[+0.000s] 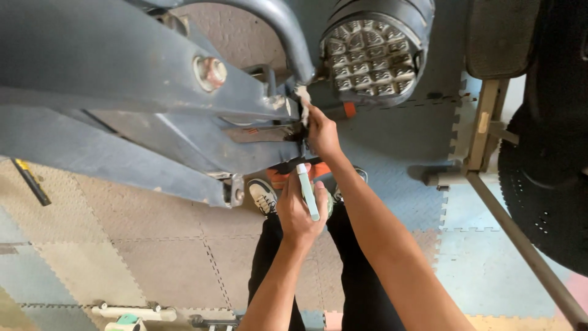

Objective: Clean a gym bench and an elliptical machine using a spray bottle and a cloth.

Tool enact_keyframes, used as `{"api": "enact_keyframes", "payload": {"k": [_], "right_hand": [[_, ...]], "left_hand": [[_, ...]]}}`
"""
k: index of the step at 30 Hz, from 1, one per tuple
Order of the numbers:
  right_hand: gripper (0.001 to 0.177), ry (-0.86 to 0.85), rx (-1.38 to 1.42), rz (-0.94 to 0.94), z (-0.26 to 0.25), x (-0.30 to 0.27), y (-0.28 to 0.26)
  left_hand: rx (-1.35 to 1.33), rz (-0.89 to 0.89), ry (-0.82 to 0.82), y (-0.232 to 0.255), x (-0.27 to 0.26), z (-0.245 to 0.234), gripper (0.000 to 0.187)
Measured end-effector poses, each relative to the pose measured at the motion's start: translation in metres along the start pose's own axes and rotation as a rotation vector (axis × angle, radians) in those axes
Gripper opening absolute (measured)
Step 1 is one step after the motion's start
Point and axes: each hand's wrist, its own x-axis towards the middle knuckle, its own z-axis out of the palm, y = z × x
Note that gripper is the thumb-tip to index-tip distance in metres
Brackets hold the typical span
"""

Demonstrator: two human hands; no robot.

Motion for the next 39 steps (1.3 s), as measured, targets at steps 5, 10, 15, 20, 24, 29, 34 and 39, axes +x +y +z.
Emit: {"api": "enact_keyframes", "payload": {"k": [5,10,15,20,24,29,34,39], "right_hand": [[0.024,0.034,-0.289,0.099,0.008,0.007,0.018],[0.018,-0.051,-0.399,0.091,-0.022,-0.029,-0.121],[0.015,-0.120,-0.201,0.018,-0.054,-0.081,-0.254],[0.026,0.033,0.166,-0.237,-0.039,-0.110,-0.262],[0.029,0.148,0.014,-0.287,-0.013,-0.101,-0.163],[0.019,0.056,-0.173,0.079,-0.005,-0.085,-0.107],[0.015,0.071,-0.075,-0.092,-0.032,-0.084,-0.240],[0.024,-0.002,0.158,-0.500,-0.054,-0.084,-0.333]], "left_hand": [[-0.039,-0.113,-0.024,-0.003,-0.011,-0.014,0.036],[-0.030,-0.096,0.030,0.002,-0.023,-0.040,0.033],[-0.032,-0.093,0.034,0.013,-0.037,-0.074,0.033],[-0.064,-0.055,0.028,0.012,-0.045,-0.092,0.033],[-0.048,-0.034,0.028,0.020,-0.045,-0.102,0.034],[-0.046,-0.015,0.038,0.019,-0.053,-0.112,0.035],[-0.053,-0.042,0.054,0.022,-0.065,-0.118,0.034],[-0.061,-0.035,0.092,0.032,-0.070,-0.126,0.034]]}}
